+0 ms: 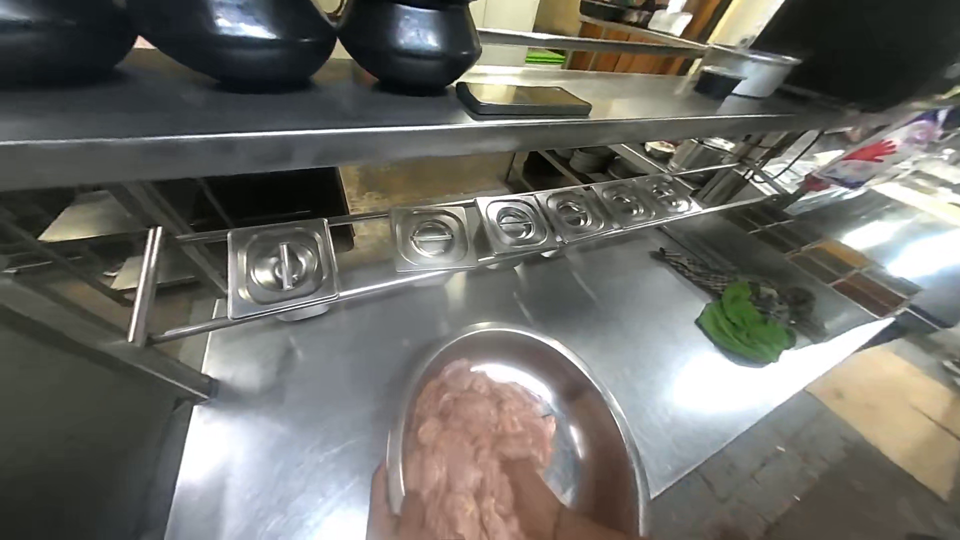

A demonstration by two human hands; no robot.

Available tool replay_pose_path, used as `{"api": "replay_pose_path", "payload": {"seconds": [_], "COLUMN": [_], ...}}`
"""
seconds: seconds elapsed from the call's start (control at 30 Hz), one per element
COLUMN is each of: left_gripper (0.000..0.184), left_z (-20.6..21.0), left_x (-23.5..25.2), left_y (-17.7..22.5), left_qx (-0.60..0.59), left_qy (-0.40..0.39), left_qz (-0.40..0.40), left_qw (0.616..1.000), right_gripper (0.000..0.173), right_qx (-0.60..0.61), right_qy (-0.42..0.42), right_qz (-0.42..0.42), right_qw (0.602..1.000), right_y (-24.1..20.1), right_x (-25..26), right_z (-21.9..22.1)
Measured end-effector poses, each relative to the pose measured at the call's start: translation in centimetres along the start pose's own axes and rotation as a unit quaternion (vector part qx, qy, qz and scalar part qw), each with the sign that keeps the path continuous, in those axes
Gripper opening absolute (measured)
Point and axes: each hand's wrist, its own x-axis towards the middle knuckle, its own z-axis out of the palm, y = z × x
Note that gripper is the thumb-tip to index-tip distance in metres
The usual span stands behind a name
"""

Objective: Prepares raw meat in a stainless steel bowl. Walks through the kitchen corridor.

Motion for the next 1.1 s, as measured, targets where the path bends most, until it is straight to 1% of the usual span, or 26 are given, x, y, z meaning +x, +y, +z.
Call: {"api": "replay_pose_path", "payload": {"seconds": [0.07, 0.1, 0.17, 0.23, 0.27, 0.3, 0.33, 0.4, 0.43, 0.47, 0.5, 0.53, 0.57, 0.6, 0.63, 0.67, 0.7, 0.77, 0.8, 0.83, 0.9, 0.93, 0.97, 1.03, 1.1], "left_gripper": [0.065, 0.065, 0.062, 0.058, 0.057, 0.056, 0.056, 0.056, 0.056, 0.058, 0.060, 0.062, 0.062, 0.060, 0.058, 0.057, 0.058, 0.061, 0.062, 0.063, 0.062, 0.061, 0.060, 0.060, 0.061], "left_z": [-0.1, -0.2, -0.3, 0.0, 0.1, 0.2, 0.5, 0.9, 1.0, 1.2, 1.6, 2.2, 2.9, 3.9, 5.2, 6.5, 7.8, 10.3, 11.6, 13.1, 16.4, 17.9, 19.6, 23.1, 26.8], "left_x": [-0.3, -0.4, -0.5, -0.1, -0.2, -0.3, -0.2, -0.3, -0.5, -0.8, -1.0, -1.3, -1.8, -2.2, -2.6, -2.9, -3.4, -5.2, -5.8, -6.2, -7.1, -7.7, -7.9, -8.0, -8.6], "left_y": [0.0, 0.0, -0.1, -0.2, -0.2, -0.2, -0.1, 0.2, 0.3, 0.4, 0.4, 0.1, -0.2, -0.7, -1.5, -2.2, -2.6, -1.0, -0.2, 0.3, 0.3, 0.2, 0.2, 0.3, 0.3], "left_qx": [0.002, 0.004, -0.005, -0.018, -0.025, -0.031, -0.038, -0.053, -0.060, -0.065, -0.066, -0.069, -0.076, -0.087, -0.095, -0.097, -0.094, -0.073, -0.058, -0.045, -0.025, -0.023, -0.027, -0.037, -0.035], "left_qy": [0.014, 0.021, 0.025, 0.040, 0.053, 0.065, 0.074, 0.076, 0.073, 0.065, 0.058, 0.053, 0.049, 0.051, 0.056, 0.054, 0.043, 0.016, 0.003, -0.007, -0.014, -0.013, -0.011, -0.011, -0.010], "left_qz": [-0.007, -0.010, -0.012, 0.000, 0.000, -0.002, -0.002, -0.003, -0.004, -0.005, -0.004, -0.004, -0.006, -0.008, -0.006, 0.000, -0.001, -0.023, -0.031, -0.030, -0.022, -0.020, -0.014, -0.009, -0.017], "left_qw": [1.000, 1.000, 1.000, 0.999, 0.998, 0.997, 0.997, 0.996, 0.995, 0.996, 0.996, 0.996, 0.996, 0.995, 0.994, 0.994, 0.995, 0.997, 0.998, 0.999, 0.999, 0.999, 0.999, 0.999, 0.999], "right_gripper": [0.043, 0.039, 0.035, 0.042, 0.046, 0.046, 0.043, 0.034, 0.034, 0.035, 0.036, 0.036, 0.037, 0.040, 0.046, 0.052, 0.059, 0.074, 0.076, 0.072, 0.052, 0.043, 0.039, 0.037, 0.036], "right_qx": [-0.095, -0.133, -0.174, -0.201, -0.210, -0.216, -0.222, -0.214, -0.201, -0.190, -0.179, -0.168, -0.158, -0.154, -0.149, -0.145, -0.142, -0.128, -0.099, -0.082, -0.084, -0.073, -0.040, 0.036, 0.045], "right_qy": [-0.009, 0.006, 0.056, 0.112, 0.113, 0.094, 0.064, -0.015, -0.045, -0.047, -0.018, 0.046, 0.135, 0.235, 0.316, 0.362, 0.362, 0.273, 0.274, 0.324, 0.453, 0.490, 0.503, 0.508, 0.543], "right_qz": [-0.026, -0.036, -0.018, 0.013, 0.025, 0.029, 0.027, 0.029, 0.036, 0.039, 0.032, 0.005, -0.039, -0.090, -0.127, -0.141, -0.127, -0.025, 0.003, -0.004, -0.071, -0.089, -0.092, -0.062, -0.076], "right_qw": [0.995, 0.990, 0.983, 0.973, 0.971, 0.971, 0.973, 0.976, 0.978, 0.980, 0.983, 0.985, 0.977, 0.956, 0.928, 0.910, 0.913, 0.953, 0.957, 0.943, 0.885, 0.864, 0.859, 0.859, 0.835], "right_y": [-1.9, -2.4, -2.8, -2.0, -1.2, -0.7, -0.3, 0.1, -0.1, -0.6, -1.3, -1.6, -1.5, -1.1, -0.4, 0.4, 1.5, 3.5, 4.6, 5.8, 8.9, 10.8, 12.7, 16.1, 19.3], "right_x": [3.3, 5.1, 7.7, 9.1, 8.8, 7.9, 6.8, 4.0, 2.2, 0.2, -1.9, -4.1, -5.9, -7.0, -7.4, -7.3, -7.2, -7.4, -7.8, -8.5, -10.2, -11.2, -12.0, -13.5, -15.5], "right_z": [-0.6, -0.9, -2.3, -3.5, -3.5, -3.5, -3.9, -5.8, -7.1, -8.8, -10.4, -11.6, -12.2, -12.4, -12.2, -11.9, -11.5, -11.3, -11.5, -12.1, -13.1, -13.4, -13.8, -14.7, -15.5]}}
